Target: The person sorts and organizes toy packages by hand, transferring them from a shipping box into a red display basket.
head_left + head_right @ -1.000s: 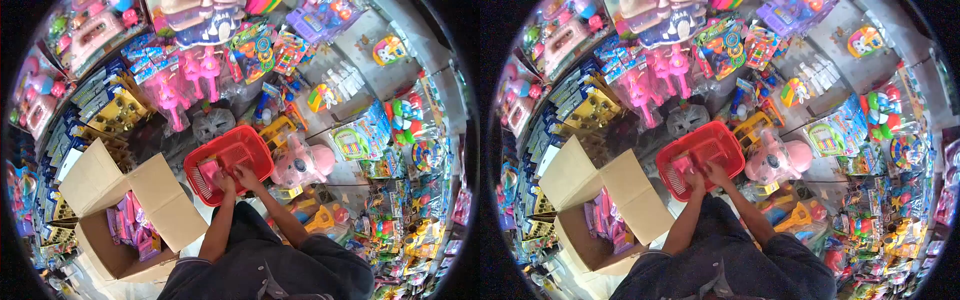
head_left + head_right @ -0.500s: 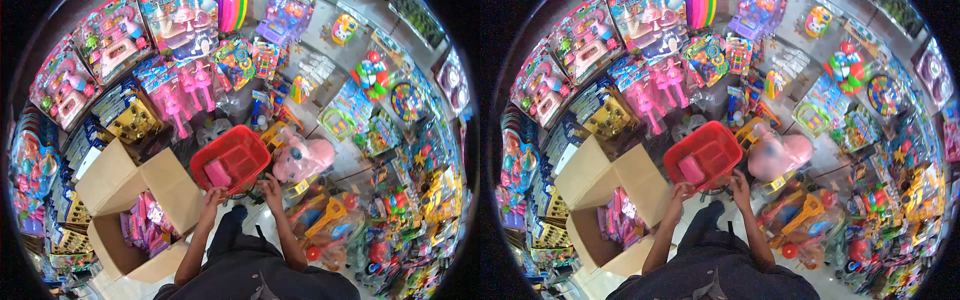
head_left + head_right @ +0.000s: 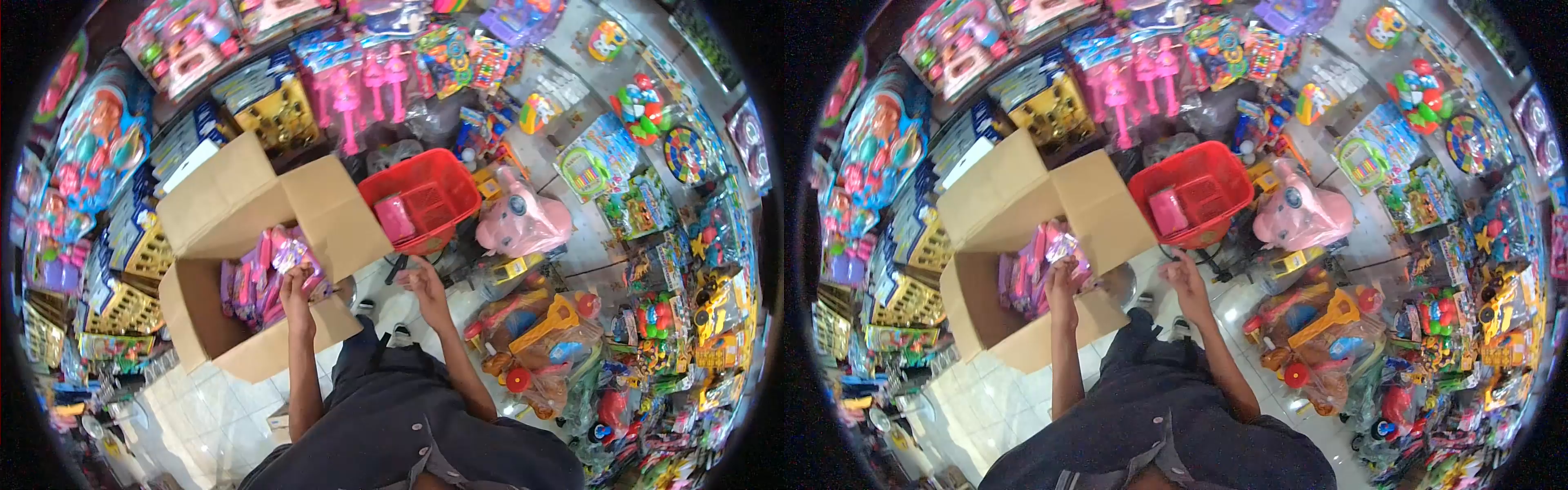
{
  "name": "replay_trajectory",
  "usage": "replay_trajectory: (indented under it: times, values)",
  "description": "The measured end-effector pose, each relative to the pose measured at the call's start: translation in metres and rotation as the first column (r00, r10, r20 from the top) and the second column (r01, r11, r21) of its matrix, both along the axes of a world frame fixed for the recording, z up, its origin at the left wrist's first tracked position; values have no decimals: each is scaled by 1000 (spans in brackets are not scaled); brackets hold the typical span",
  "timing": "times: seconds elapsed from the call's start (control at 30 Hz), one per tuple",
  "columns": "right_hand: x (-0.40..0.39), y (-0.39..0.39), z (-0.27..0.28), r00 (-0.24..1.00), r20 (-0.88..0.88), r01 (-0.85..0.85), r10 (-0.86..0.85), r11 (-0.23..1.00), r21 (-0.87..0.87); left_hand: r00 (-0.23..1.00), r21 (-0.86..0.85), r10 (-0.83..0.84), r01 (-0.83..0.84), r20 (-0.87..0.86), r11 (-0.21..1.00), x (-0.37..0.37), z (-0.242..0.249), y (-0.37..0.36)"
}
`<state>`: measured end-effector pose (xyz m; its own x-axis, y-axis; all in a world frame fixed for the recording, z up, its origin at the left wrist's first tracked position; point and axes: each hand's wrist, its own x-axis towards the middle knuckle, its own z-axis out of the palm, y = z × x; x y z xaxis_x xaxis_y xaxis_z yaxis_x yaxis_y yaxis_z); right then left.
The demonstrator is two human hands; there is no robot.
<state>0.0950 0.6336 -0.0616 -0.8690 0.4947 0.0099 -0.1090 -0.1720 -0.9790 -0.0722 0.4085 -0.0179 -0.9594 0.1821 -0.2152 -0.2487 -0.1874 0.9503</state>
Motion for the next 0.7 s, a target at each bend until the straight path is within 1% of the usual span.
replay_trajectory:
  times: [0.03,0.07,0.1,0.17,0.2,0.3,0.33,0.4,0.43,0.47,0.5,0.53,0.57,0.6,0.63,0.67,0.7]
  values:
    - [-6,-6,2,1000,-8,-15,15,999,29,1000,15,12,-11,-13,1000,-7,-5,-15]
    - [-14,-11,6,999,-38,-25,27,998,49,997,-57,15,-19,-72,998,-15,-16,-32]
    - [-23,-14,9,998,-51,-38,41,998,53,998,26,49,-48,-39,998,-21,-21,-45]
    - [-44,-27,14,996,-68,-53,57,997,63,997,-17,52,-53,-56,998,-31,-11,-70]
    - [-59,-39,19,994,-83,-61,66,997,56,997,6,75,-75,4,997,-39,-12,-83]
    - [-108,-61,33,991,-118,-62,69,996,58,987,8,153,-154,50,988,-58,-10,-125]
    - [-130,-74,32,988,-132,-74,80,996,54,992,-12,119,-119,43,993,-68,-10,-144]
    - [-172,-106,35,982,-141,-127,129,992,23,996,-195,48,-63,-80,979,-95,-10,-180]
    - [-194,-120,32,975,-99,-190,197,979,69,992,-288,0,-37,-127,957,-110,-11,-196]
    - [-216,-133,24,965,-52,-250,257,962,111,992,-309,-30,-11,-126,951,-124,-11,-212]
    - [-232,-142,19,951,-4,-304,308,941,149,985,-307,-75,24,-153,951,-145,-34,-230]
    - [-242,-149,26,931,160,-363,327,863,351,984,-307,-119,74,-130,949,-162,-50,-243]
    - [-256,-156,42,899,311,-432,307,733,526,980,-305,-161,118,-119,945,-181,-60,-253]
    - [-275,-164,53,860,443,-503,252,559,659,913,-542,-305,116,-273,832,-195,-64,-260]
    - [-293,-169,47,818,501,-568,282,531,628,804,-740,-466,50,-368,671,-207,-70,-264]
    - [-308,-172,34,767,562,-634,310,500,589,741,-732,-520,57,-425,679,-215,-80,-262]
    - [-319,-177,19,736,625,-661,261,475,580,700,-807,-611,82,-371,584,-220,-97,-257]
